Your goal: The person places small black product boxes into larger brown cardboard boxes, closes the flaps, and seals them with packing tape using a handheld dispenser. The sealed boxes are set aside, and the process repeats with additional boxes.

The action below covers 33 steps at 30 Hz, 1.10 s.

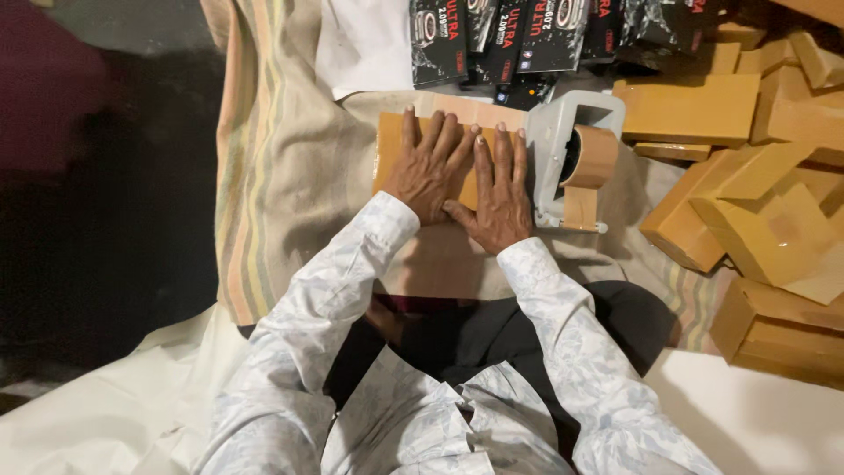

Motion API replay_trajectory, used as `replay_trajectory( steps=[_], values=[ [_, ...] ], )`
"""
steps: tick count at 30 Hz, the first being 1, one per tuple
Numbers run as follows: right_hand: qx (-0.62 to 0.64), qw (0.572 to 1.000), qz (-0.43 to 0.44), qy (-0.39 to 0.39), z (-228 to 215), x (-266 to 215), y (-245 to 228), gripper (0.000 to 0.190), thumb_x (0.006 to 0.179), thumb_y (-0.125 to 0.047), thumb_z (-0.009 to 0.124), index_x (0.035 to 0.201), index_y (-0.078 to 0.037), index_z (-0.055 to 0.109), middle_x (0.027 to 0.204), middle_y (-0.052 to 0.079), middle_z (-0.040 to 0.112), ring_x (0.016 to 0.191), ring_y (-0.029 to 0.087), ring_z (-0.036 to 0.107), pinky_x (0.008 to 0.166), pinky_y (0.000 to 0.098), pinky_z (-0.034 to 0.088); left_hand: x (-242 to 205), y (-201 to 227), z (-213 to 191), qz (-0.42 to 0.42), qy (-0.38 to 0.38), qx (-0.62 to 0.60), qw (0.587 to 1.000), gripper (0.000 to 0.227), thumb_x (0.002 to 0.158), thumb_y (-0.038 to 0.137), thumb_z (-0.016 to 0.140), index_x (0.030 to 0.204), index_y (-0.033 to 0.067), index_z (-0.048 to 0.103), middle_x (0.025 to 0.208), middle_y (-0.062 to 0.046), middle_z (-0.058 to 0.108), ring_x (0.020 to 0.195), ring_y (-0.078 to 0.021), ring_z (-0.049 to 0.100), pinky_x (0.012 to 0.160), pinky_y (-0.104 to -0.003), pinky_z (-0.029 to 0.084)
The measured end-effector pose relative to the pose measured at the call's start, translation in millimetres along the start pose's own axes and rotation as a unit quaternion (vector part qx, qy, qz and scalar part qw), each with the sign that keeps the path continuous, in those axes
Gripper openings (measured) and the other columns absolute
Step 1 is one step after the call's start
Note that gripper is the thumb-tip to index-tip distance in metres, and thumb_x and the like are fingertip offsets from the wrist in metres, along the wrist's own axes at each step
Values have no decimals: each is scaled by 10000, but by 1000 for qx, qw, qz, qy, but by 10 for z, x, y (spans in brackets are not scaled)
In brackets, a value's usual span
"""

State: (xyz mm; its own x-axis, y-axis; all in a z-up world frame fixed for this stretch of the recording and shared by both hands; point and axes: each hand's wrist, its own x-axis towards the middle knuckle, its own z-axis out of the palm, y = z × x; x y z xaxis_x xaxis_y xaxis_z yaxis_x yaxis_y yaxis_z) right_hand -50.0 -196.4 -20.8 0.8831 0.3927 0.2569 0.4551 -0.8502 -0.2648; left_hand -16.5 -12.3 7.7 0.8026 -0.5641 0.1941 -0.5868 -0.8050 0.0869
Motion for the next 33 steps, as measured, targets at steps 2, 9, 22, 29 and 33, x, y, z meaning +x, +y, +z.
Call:
replay_trajectory(
  steps=[2,9,22,29,33],
  values=[
    [19,1000,2,-23,3,-46,46,1054,933,-647,676,1608,56,274,1675,309,148,1537,570,104,1269,633,169,27,20,25,-16,-44,-22,999,1260,638,708,776,1611,56,311,1519,-273,418,1467,-454,323,1196,-714,121],
    [28,998,-1,-48,36,-31,114,1168,833,-692,740,1589,61,265,1648,324,135,1514,577,88,1251,640,174,-155,-269,-254,-24,-98,13,995,1409,437,667,904,1565,107,274,1537,-249,360,1437,-419,305,1132,-697,189],
    [-147,982,-27,-116,35,408,-176,1449,573,-724,810,1536,162,190,1615,351,151,1535,478,50,1236,612,-3,81,-53,132,-11,5,120,993,1159,657,561,785,1554,-47,374,1601,-280,364,1532,-418,275,1245,-645,99],
    [-79,989,-24,-124,-102,315,-126,1546,444,-693,894,1580,82,188,1659,259,188,1562,432,97,1261,621,42,-74,-128,-17,-30,-63,-10,998,1281,550,666,784,1556,-4,360,1620,-242,331,1530,-389,231,1215,-656,62],
    [-43,990,9,-131,-196,382,-103,1474,483,-711,916,1572,-7,216,1636,223,187,1527,446,101,1195,664,102,-85,-222,-222,-72,-67,-57,993,1335,513,812,764,1568,109,347,1595,-257,287,1496,-425,204,1177,-691,46]
  ],
)
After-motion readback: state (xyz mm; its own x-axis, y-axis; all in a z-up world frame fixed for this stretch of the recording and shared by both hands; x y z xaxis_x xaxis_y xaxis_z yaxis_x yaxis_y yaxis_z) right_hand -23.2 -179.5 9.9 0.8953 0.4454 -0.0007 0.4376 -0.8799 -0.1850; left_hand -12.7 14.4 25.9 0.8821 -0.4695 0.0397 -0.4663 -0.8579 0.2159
